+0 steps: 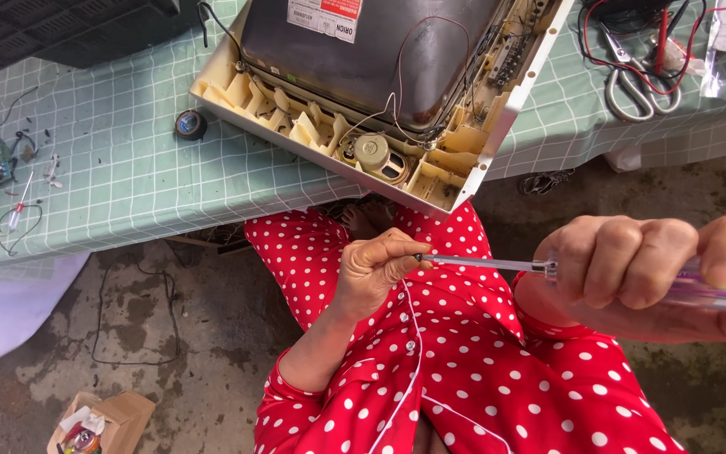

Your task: Repairing a CRT television by unscrewing internal components and routing cables.

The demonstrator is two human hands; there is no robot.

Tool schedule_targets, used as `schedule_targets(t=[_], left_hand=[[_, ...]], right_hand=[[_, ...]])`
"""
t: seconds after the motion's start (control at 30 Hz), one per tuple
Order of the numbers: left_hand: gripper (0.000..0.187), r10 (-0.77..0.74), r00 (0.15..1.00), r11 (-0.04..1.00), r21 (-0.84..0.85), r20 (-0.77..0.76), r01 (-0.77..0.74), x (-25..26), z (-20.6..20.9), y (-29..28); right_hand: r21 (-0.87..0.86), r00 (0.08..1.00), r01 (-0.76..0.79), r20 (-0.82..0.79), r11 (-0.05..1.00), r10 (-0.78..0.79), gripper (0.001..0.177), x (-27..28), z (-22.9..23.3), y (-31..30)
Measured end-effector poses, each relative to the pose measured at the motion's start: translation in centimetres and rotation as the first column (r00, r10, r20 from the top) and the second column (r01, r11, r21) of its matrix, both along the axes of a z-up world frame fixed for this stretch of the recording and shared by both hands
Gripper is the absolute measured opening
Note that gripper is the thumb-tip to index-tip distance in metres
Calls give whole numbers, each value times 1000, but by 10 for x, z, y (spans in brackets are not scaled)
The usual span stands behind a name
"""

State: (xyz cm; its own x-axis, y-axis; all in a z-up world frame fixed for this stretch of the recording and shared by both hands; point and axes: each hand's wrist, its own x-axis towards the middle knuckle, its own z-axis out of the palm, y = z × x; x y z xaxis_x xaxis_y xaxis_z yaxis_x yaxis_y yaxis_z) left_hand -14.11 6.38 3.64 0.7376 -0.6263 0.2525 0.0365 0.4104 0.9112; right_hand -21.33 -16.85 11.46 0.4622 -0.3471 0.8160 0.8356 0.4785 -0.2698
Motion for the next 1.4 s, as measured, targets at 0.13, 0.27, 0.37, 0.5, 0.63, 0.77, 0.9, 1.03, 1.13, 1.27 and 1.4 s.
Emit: schedule_targets(t=[0.13, 0.27, 0.37, 0.5, 0.63, 0.77, 0.9, 1.03, 1.13, 1.27, 1.4], left_hand=[[20, -16, 999, 1000, 9, 39, 16, 1, 2, 1], [20, -21, 1000, 999, -30, -16, 20, 0, -3, 1], [20, -26, 998, 999, -44, -66, 23, 1, -4, 0], [20, -38, 994, 998, -55, -106, 33, 4, -8, -2], [22, -3, 993, 1000, -7, -120, 3, 9, -17, -6], [25, 3, 977, 1000, -15, -215, -7, 13, -32, -7], [26, 18, 961, 1000, -7, -277, -21, 17, -42, -9], [27, -9, 952, 1000, -15, -307, 5, 22, -48, -19], [30, -19, 939, 1000, -30, -344, 9, 27, -51, -26], [30, -21, 943, 1000, -23, -333, 14, 39, -53, -32], [32, -18, 940, 1000, -27, -342, 9, 49, -48, -36]], right_hand=[[-3, 999, -22, 23, 1000, 22, 36, 3, 2, -3], [-39, 993, -112, 18, 993, 113, 37, 11, -3, -12], [-72, 989, -144, 12, 987, 145, 37, 17, 1, -12], [-175, 993, -117, 15, 978, 121, 37, 21, 6, -15], [-109, 999, -39, -3, 993, 39, 47, 39, -3, -8], [-178, 934, 316, -112, 932, -338, 49, 58, -11, -6], [-357, 832, 479, -107, 801, -545, 57, 57, -34, -22], [-296, 719, 651, -53, 699, -693, 54, 68, -25, -8], [-316, 714, 656, -34, 685, -699, 53, 78, -27, -13], [-259, 733, 638, -84, 726, -675, 52, 89, -31, -17], [-289, 767, 549, -198, 784, -610, 52, 98, -36, -24]])
